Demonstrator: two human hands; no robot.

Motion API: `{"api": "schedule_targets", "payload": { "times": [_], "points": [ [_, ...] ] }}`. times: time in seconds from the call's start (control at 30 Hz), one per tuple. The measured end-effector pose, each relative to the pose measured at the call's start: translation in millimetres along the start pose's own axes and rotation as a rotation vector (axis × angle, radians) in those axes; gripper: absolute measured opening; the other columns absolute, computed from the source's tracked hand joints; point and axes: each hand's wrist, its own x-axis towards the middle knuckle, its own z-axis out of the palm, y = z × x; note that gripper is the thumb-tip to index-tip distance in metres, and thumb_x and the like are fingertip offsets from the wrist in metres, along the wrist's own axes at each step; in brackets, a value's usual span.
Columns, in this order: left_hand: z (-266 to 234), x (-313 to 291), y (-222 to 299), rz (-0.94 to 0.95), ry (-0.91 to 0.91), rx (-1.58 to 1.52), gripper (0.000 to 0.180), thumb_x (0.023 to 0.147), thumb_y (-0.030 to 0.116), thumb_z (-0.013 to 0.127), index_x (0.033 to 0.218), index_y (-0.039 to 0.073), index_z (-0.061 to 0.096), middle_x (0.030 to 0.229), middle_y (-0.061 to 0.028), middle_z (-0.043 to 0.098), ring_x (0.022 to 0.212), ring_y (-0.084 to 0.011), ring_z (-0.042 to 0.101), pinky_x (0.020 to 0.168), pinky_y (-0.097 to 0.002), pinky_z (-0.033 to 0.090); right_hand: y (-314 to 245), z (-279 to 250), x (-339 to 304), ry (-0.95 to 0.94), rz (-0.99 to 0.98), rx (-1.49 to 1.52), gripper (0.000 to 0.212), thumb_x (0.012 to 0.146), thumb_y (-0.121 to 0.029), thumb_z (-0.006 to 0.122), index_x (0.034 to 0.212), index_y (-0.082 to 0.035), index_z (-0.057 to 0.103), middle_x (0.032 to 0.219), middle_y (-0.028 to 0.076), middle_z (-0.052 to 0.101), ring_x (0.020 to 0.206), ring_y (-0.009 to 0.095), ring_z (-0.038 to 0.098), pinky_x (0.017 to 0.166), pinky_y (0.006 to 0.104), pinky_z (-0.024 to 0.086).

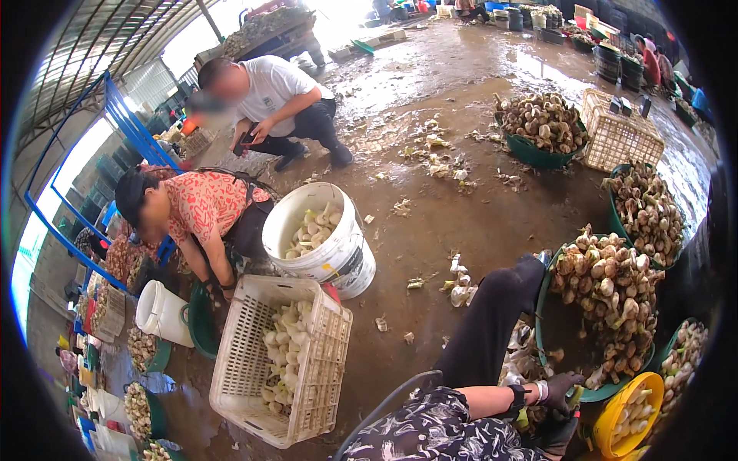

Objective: The person picks up garlic bulbs from a green basin, peels away the outer layers, and trims the stems using shears. They place the cleaned garlic into a yellow bucket and discard the skins onto the floor.

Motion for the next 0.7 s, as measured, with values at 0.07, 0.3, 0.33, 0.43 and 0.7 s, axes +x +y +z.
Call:
{"api": "schedule_targets", "payload": {
  "times": [0.07,0.3,0.33,0.43,0.7],
  "points": [
    [-9.2,-1.3,4.9,0.095,-0.022,0.178,0.073,0.045,0.031,0.08,0.109,0.004,0.058,0.098,-0.0188,0.061,0.093,-0.033,0.059,0.077,-0.0394,0.048,1.0,-2.1,-1.7,-0.002,0.002,-0.003,0.076,0.08,-0.051,0.057,0.132,0.0,0.037,0.125,0.012,0.049,0.113,0.025,0.049,0.096,0.0395,0.038],
    [-9.0,-8.3,-9.7,0.125,-0.305,0.306,0.033,0.048,0.031,0.077,0.072,0.009,0.069,0.069,-0.0117,0.064,0.07,-0.0318,0.062,0.063,-0.0403,0.049,4.2,-3.9,-2.0,-0.017,0.011,-0.015,0.076,0.08,-0.05,0.058,0.132,0.0,0.037,0.125,0.012,0.049,0.113,0.026,0.049,0.097,0.0396,0.038],
    [-4.8,-9.5,-8.0,0.121,-0.334,0.352,0.026,0.05,0.026,0.074,0.071,0.012,0.069,0.068,-0.0119,0.063,0.068,-0.0325,0.062,0.062,-0.0408,0.049,3.5,-2.8,-0.9,-0.012,0.013,-0.016,0.076,0.08,-0.05,0.058,0.132,0.0,0.037,0.125,0.012,0.049,0.113,0.026,0.049,0.097,0.0396,0.037],
    [2.8,-11.4,-7.9,0.021,-0.312,0.373,0.024,0.053,0.023,0.073,0.07,0.008,0.068,0.074,-0.0162,0.064,0.073,-0.0344,0.063,0.065,-0.0415,0.05,4.0,-2.9,4.7,-0.023,0.012,-0.022,0.076,0.08,-0.05,0.059,0.132,0.0,0.036,0.125,0.012,0.049,0.113,0.026,0.049,0.097,0.0396,0.037],
    [-0.7,-10.6,-14.5,-0.279,-0.212,0.03,0.018,0.065,0.017,0.069,0.076,0.004,0.067,0.065,-0.0102,0.062,0.059,-0.0215,0.058,0.054,-0.0346,0.045,4.4,-1.7,10.3,-0.046,0.019,-0.045,0.075,0.08,-0.048,0.06,0.132,0.001,0.036,0.125,0.012,0.048,0.113,0.026,0.048,0.097,0.0397,0.037]
  ]
}}
